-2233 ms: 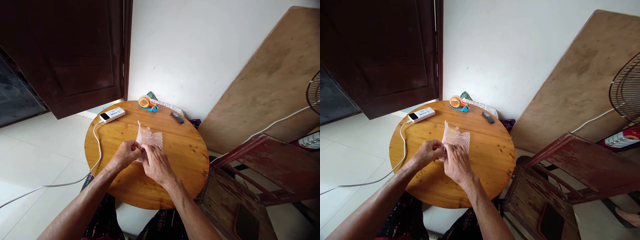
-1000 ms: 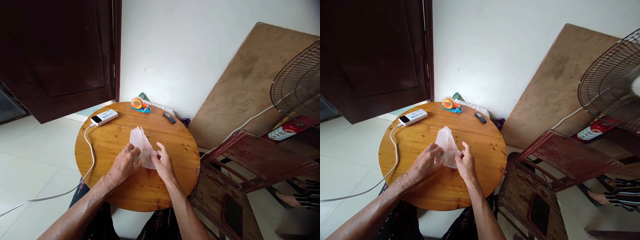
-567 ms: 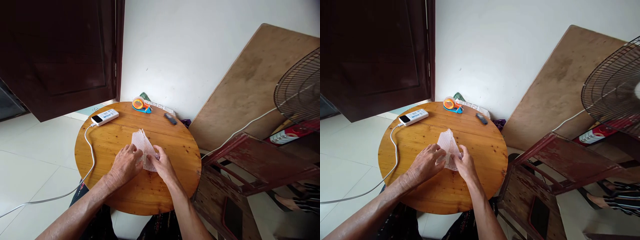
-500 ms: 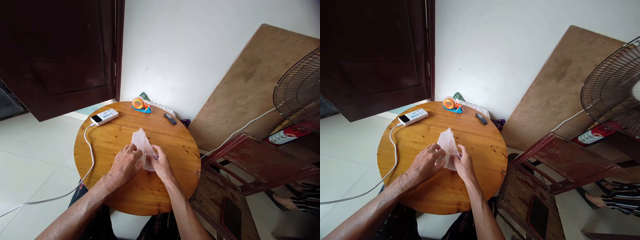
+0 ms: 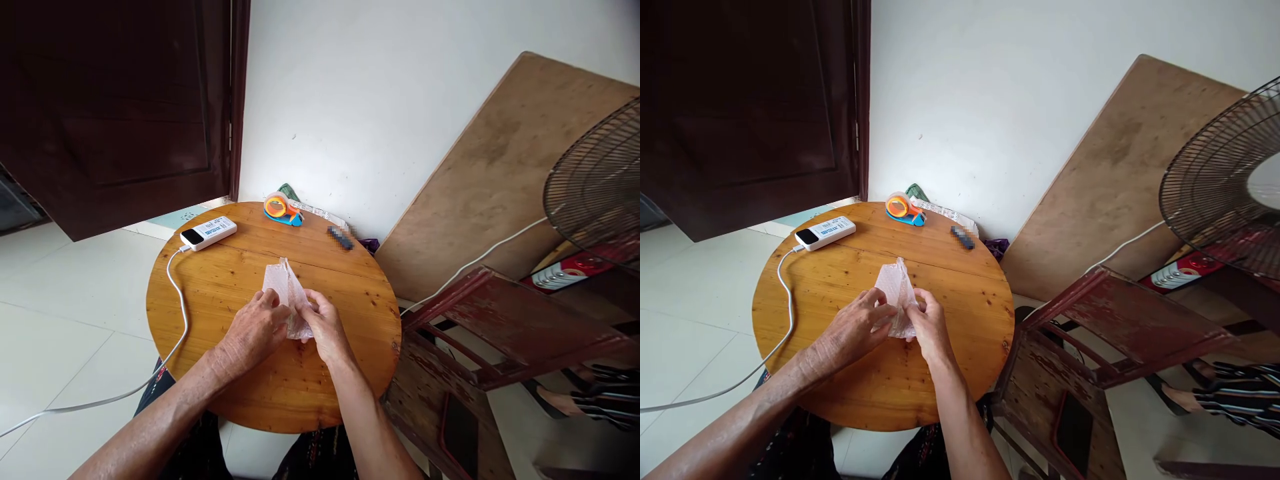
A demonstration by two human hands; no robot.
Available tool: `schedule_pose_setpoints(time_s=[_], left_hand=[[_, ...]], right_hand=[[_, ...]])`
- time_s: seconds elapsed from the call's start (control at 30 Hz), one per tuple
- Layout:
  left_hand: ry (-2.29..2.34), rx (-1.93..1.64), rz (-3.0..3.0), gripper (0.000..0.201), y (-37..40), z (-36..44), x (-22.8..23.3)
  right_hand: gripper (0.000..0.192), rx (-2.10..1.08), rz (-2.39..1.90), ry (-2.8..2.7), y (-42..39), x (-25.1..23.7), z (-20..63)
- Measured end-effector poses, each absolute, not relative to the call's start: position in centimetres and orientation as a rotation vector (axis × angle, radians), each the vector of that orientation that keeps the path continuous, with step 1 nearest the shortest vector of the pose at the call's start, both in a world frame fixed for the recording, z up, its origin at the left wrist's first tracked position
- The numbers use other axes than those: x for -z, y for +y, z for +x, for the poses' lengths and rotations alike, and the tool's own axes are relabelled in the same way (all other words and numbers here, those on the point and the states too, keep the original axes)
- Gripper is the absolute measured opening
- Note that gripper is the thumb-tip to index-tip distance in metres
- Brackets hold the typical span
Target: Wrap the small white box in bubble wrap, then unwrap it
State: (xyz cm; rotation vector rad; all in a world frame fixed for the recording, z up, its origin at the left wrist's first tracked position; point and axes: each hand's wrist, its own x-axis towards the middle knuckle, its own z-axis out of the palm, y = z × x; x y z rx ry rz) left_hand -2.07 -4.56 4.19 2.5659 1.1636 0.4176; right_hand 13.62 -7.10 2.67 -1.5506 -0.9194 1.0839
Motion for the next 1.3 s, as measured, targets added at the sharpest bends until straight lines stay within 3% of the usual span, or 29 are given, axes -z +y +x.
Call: schedule_pose_setpoints(time_s=[0.3,0.57,0.8,1.03,1.3], left_hand=[[1.139,-0.507,2.396,0.021,-4.2,-1.9,-3.6],[1.022,-0.862,2.074,0.057,-4.4,-2.7,-1.7],[1.166,-0.853,1.964,0.032,-4.4,-2.1,-1.9],[1.224,-0.893,2.010,0.045,-4.2,-1.6,-0.8],[1.209,-0.912,2.059,0.048,-4.3,-1.5,-0.5]], right_hand=[[0.057,-1.172,-1.463,-0.836,-7.6,-4.8,12.8],[0.057,-1.145,-1.532,-1.247,-8.3,-5.5,12.4],[0.060,-0.980,-1.558,-1.557,-8.1,-5.1,12.7],[0.057,-1.170,-1.493,-1.651,-5.7,-7.0,14.0],[0.046,-0.786,-1.474,-1.521,-8.1,-4.7,14.6]])
